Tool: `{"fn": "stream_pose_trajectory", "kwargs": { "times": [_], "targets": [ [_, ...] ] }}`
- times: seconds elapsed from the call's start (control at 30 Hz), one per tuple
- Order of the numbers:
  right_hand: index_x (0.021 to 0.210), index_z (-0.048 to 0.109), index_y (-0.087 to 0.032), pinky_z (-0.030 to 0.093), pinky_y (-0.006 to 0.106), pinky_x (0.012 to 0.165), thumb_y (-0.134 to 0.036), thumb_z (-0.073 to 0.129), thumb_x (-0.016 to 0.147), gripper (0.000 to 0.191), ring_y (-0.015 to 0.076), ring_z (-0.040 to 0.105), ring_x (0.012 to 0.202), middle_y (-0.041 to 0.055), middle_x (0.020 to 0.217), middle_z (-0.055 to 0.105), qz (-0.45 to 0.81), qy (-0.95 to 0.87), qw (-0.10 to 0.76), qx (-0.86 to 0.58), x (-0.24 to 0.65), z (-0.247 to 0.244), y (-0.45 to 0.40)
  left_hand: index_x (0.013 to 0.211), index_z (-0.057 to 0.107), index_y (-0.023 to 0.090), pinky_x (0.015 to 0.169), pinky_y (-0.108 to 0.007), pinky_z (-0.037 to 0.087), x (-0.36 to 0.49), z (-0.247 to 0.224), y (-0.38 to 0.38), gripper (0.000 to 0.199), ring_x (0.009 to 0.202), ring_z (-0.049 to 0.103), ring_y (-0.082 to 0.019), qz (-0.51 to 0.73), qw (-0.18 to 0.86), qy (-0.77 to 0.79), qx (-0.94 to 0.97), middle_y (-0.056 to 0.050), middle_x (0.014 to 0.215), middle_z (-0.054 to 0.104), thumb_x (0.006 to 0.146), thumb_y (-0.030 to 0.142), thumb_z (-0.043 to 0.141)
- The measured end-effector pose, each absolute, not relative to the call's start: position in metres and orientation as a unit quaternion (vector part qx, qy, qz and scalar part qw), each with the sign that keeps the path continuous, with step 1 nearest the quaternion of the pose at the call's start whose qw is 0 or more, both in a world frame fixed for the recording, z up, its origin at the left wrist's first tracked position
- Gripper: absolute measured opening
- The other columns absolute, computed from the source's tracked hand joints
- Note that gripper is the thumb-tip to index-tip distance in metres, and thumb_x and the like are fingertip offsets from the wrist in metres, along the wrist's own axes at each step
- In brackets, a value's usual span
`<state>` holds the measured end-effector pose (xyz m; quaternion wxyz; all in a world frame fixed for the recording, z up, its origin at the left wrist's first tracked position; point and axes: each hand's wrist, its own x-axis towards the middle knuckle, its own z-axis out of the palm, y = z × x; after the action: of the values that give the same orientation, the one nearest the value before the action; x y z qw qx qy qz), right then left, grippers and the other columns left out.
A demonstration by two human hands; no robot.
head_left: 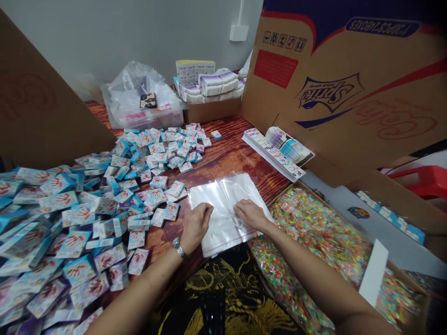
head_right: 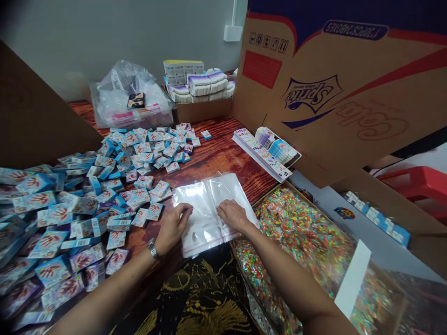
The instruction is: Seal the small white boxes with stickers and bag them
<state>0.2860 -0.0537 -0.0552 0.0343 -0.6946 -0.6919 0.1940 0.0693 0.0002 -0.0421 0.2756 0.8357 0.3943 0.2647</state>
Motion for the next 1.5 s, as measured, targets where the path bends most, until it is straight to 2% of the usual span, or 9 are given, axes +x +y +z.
{"fn": "stream_pose_trajectory", "kwargs": {
  "times": [0.2, 0.37, 0.47, 0.63, 0.8, 1.1, 1.2, 1.3, 1.5],
  "targets": [
    [0.080, 0.063, -0.018, 0.037, 0.029, 0.076, -0.032, 0.032, 0.097, 0.038, 0.0196, 0.056, 0.083, 0.0066, 0.083, 0.064, 0.214, -0.686, 0.061, -0.693, 0.288, -0.055, -0.053, 0.094, 0.049, 0.019, 0.051, -0.021, 0.037, 0.078, -0.047, 0.014, 0.017, 0.050, 0.056, -0.013, 0.243, 0.278, 0.421, 0.828, 0.004, 0.056, 0.055, 0.094, 0.030, 0.037],
    [0.119, 0.054, -0.020, 0.040, 0.030, 0.083, -0.043, 0.040, 0.094, 0.037, 0.0202, 0.057, 0.096, 0.0065, 0.106, 0.064, 0.248, -0.710, 0.102, -0.652, 0.286, -0.045, -0.057, 0.094, 0.048, 0.020, 0.050, -0.020, 0.034, 0.080, -0.047, 0.021, 0.017, 0.049, 0.053, -0.012, 0.240, 0.269, 0.407, 0.839, 0.006, 0.055, 0.050, 0.095, 0.032, 0.037],
    [0.126, 0.049, -0.019, 0.041, 0.034, 0.087, -0.046, 0.054, 0.085, 0.049, 0.0240, 0.056, 0.102, 0.0088, 0.113, 0.062, 0.263, -0.718, 0.133, -0.630, 0.284, -0.043, -0.059, 0.095, 0.048, 0.019, 0.049, -0.020, 0.034, 0.078, -0.048, 0.022, 0.018, 0.048, 0.051, -0.012, 0.244, 0.255, 0.390, 0.850, 0.006, 0.055, 0.049, 0.095, 0.031, 0.034],
    [0.134, 0.043, -0.022, 0.038, 0.040, 0.095, -0.038, 0.042, 0.093, 0.044, 0.0234, 0.052, 0.111, 0.0100, 0.123, 0.058, 0.251, -0.726, 0.168, -0.618, 0.285, -0.054, -0.069, 0.094, 0.053, 0.019, 0.067, -0.028, 0.046, 0.064, -0.046, 0.016, 0.018, 0.070, 0.059, -0.016, 0.247, 0.228, 0.304, 0.891, -0.003, 0.075, 0.061, 0.093, 0.029, 0.038],
    [0.142, 0.031, -0.026, 0.021, 0.059, 0.103, -0.055, 0.052, 0.083, 0.069, 0.0339, 0.031, 0.131, 0.0128, 0.142, 0.038, 0.211, -0.727, 0.071, -0.649, 0.291, -0.065, -0.096, 0.100, 0.054, 0.017, 0.095, -0.042, 0.041, 0.042, -0.053, 0.004, 0.018, 0.087, 0.059, -0.018, 0.194, 0.127, 0.089, 0.969, -0.007, 0.095, 0.064, 0.087, 0.015, 0.042],
    [0.145, 0.022, -0.029, 0.011, 0.064, 0.105, -0.064, 0.049, 0.080, 0.079, 0.0355, 0.017, 0.137, 0.0132, 0.150, 0.025, 0.248, -0.747, 0.044, -0.615, 0.297, -0.066, -0.103, 0.099, 0.053, 0.015, 0.092, -0.040, 0.044, 0.027, -0.082, -0.013, 0.016, 0.101, 0.056, -0.022, 0.125, 0.074, 0.066, 0.987, -0.010, 0.102, 0.062, 0.089, 0.011, 0.040],
    [0.142, 0.032, -0.025, 0.016, 0.059, 0.107, -0.056, 0.049, 0.085, 0.067, 0.0318, 0.025, 0.135, 0.0135, 0.146, 0.033, 0.216, -0.729, 0.120, -0.639, 0.305, -0.067, -0.104, 0.103, 0.053, 0.015, 0.089, -0.042, 0.047, 0.027, -0.083, -0.019, 0.017, 0.104, 0.055, -0.024, 0.115, 0.054, 0.069, 0.989, -0.011, 0.104, 0.062, 0.091, 0.015, 0.042],
    [0.137, 0.040, -0.020, 0.021, 0.052, 0.109, -0.045, 0.048, 0.088, 0.056, 0.0279, 0.030, 0.132, 0.0144, 0.142, 0.037, 0.106, -0.604, 0.291, -0.734, 0.318, -0.073, -0.114, 0.103, 0.055, 0.015, 0.088, -0.043, 0.048, 0.028, -0.082, -0.025, 0.017, 0.105, 0.055, -0.025, 0.111, 0.054, 0.087, 0.989, -0.011, 0.104, 0.061, 0.091, 0.020, 0.043],
    [0.136, 0.034, -0.020, 0.049, 0.043, 0.089, -0.046, 0.070, 0.069, 0.080, 0.0264, 0.055, 0.109, 0.0133, 0.124, 0.052, 0.187, -0.150, 0.609, -0.756, 0.313, -0.104, -0.149, 0.103, 0.055, 0.016, 0.089, -0.045, 0.049, 0.029, -0.080, -0.027, 0.019, 0.104, 0.055, -0.025, 0.116, 0.072, 0.092, 0.986, -0.011, 0.102, 0.061, 0.091, 0.023, 0.043]
  ]
}}
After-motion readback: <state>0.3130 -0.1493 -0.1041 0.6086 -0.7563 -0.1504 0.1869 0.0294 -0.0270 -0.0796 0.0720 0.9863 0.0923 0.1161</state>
